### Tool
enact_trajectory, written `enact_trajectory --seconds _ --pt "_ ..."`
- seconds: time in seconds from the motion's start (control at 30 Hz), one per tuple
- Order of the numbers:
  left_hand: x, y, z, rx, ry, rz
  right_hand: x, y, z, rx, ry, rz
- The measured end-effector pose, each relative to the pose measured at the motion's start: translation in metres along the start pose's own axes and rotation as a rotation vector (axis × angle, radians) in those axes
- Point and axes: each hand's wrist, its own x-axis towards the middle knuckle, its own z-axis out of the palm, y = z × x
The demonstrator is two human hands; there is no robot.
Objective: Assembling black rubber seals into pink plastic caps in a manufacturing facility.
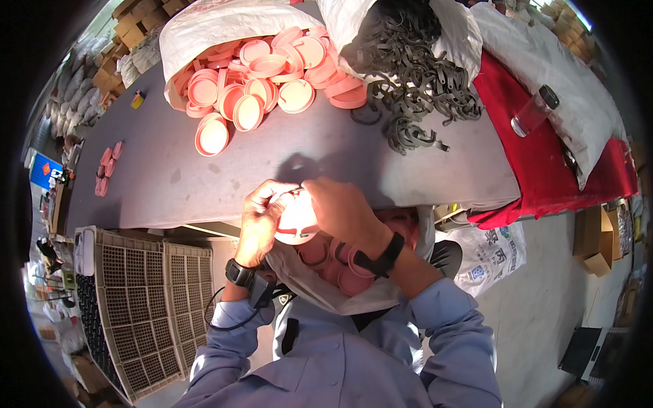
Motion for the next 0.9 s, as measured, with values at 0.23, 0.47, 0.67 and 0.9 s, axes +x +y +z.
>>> enact_trajectory --seconds 0.23,0.47,0.67,0.9 --pt "0.004 -0.006 -0.009 -0.009 0.003 -0.076 -0.020 -0.032 -0.001 -0.055 -0.025 0.119" --pt "0.003 0.002 -0.001 -0.167 0.138 -0.106 -0.026 -0.030 -0.013 0.120 0.000 -0.081" --pt "-0.007 0.000 0.012 -0.084 0.137 -0.129 -0.034 -0.033 -0.008 0.066 0.062 -0.169" --pt "-0.030 -0.005 0.021 0.044 0.199 -0.075 -0.042 -0.020 -0.013 -0.002 -0.057 -0.191"
